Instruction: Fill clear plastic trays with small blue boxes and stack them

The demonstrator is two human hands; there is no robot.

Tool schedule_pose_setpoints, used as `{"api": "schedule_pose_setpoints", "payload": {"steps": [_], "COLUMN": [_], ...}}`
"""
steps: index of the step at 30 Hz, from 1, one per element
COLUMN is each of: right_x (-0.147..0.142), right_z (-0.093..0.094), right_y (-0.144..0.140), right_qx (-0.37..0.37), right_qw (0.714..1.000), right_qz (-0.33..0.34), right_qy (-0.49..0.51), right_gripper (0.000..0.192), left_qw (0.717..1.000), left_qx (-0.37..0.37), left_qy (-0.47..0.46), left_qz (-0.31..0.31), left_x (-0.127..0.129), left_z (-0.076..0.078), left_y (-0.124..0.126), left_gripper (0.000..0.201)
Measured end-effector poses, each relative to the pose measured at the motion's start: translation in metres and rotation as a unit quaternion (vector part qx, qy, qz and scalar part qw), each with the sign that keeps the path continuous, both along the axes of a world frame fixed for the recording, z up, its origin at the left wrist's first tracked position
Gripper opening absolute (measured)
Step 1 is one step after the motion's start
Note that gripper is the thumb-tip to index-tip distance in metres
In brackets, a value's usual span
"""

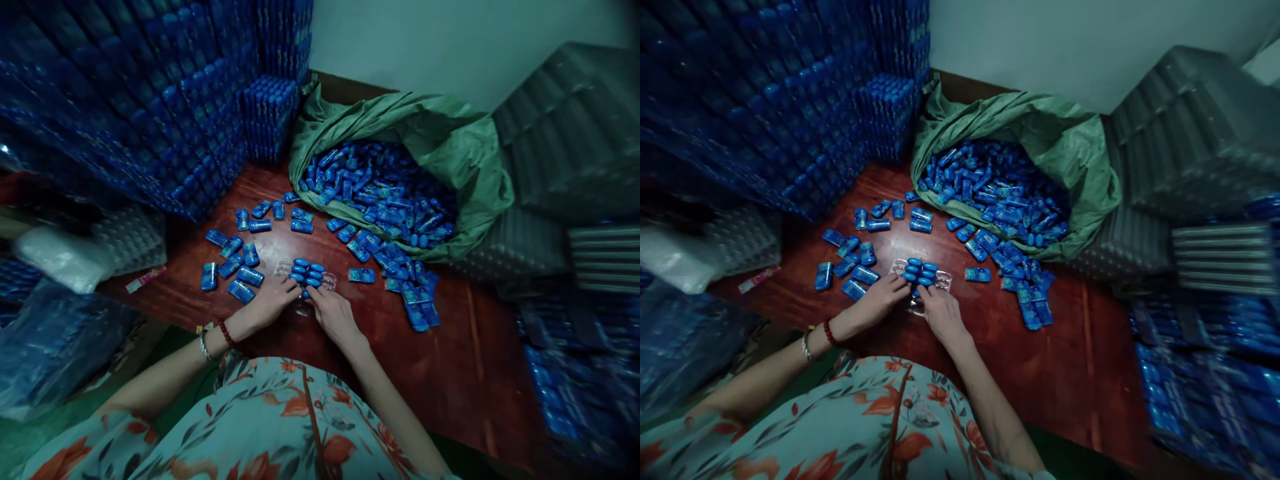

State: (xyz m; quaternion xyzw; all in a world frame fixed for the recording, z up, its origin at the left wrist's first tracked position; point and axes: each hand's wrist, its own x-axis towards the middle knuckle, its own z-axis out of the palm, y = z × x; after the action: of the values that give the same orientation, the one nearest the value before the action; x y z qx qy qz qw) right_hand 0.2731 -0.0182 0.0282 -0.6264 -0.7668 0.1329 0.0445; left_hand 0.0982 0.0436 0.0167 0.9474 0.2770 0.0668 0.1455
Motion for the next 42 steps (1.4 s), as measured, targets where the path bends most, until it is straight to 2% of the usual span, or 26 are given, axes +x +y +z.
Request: {"api": "schedule_pose_setpoints", "payload": {"steps": [4,7,9,11,13,15,19,21,23,25,28,31,34,36,38,42], "right_x": [0.003,0.01,0.021,0.039,0.063,0.087,0.115,0.116,0.113,0.11,0.104,0.089,0.062,0.043,0.027,0.012], "right_z": [-0.005,-0.014,-0.021,-0.026,-0.03,-0.031,-0.033,-0.035,-0.039,-0.044,-0.046,-0.041,-0.031,-0.026,-0.023,-0.015], "right_y": [0.0,-0.01,-0.017,-0.019,-0.016,-0.007,0.011,0.015,0.012,0.003,-0.022,-0.049,-0.062,-0.06,-0.052,-0.033], "right_qx": [0.018,0.076,0.123,0.17,0.19,0.155,0.02,0.002,0.019,0.05,0.066,0.058,0.047,0.041,0.048,0.068], "right_qw": [1.0,0.997,0.99,0.971,0.946,0.94,0.966,0.971,0.971,0.965,0.94,0.916,0.915,0.92,0.936,0.986], "right_qz": [0.012,0.0,-0.05,-0.141,-0.236,-0.29,-0.256,-0.24,-0.238,-0.243,-0.272,-0.267,-0.226,-0.203,-0.158,-0.033], "right_qy": [-0.008,0.01,0.048,0.094,0.114,0.09,0.019,0.014,0.032,0.081,0.196,0.293,0.331,0.332,0.312,0.149], "right_gripper": [0.034,0.039,0.041,0.04,0.04,0.039,0.038,0.037,0.035,0.032,0.031,0.031,0.033,0.033,0.027,0.027], "left_qw": [0.999,0.999,0.993,0.976,0.954,0.947,0.957,0.959,0.963,0.967,0.961,0.94,0.944,0.952,0.959,0.975], "left_qx": [0.023,0.032,0.036,0.043,0.051,0.049,-0.001,-0.02,-0.018,-0.008,-0.001,0.002,-0.038,-0.064,-0.06,-0.029], "left_qy": [0.027,-0.031,-0.093,-0.132,-0.11,-0.039,0.075,0.086,0.076,0.044,-0.062,-0.171,-0.199,-0.204,-0.209,-0.192], "left_qz": [-0.01,0.001,0.059,0.169,0.274,0.316,0.281,0.271,0.258,0.25,0.271,0.295,0.261,0.217,0.18,0.106], "left_x": [0.01,-0.001,-0.018,-0.039,-0.055,-0.062,-0.05,-0.04,-0.035,-0.038,-0.053,-0.066,-0.064,-0.055,-0.043,-0.027], "left_z": [-0.001,-0.004,-0.008,-0.012,-0.014,-0.016,-0.016,-0.016,-0.017,-0.02,-0.023,-0.017,-0.007,-0.005,-0.009,-0.025], "left_y": [-0.011,-0.008,0.0,0.013,0.031,0.049,0.068,0.071,0.07,0.068,0.057,0.031,-0.002,-0.019,-0.027,-0.019], "left_gripper": [0.021,0.033,0.039,0.038,0.035,0.038,0.035,0.031,0.033,0.038,0.039,0.034,0.035,0.038,0.036,0.028]}}
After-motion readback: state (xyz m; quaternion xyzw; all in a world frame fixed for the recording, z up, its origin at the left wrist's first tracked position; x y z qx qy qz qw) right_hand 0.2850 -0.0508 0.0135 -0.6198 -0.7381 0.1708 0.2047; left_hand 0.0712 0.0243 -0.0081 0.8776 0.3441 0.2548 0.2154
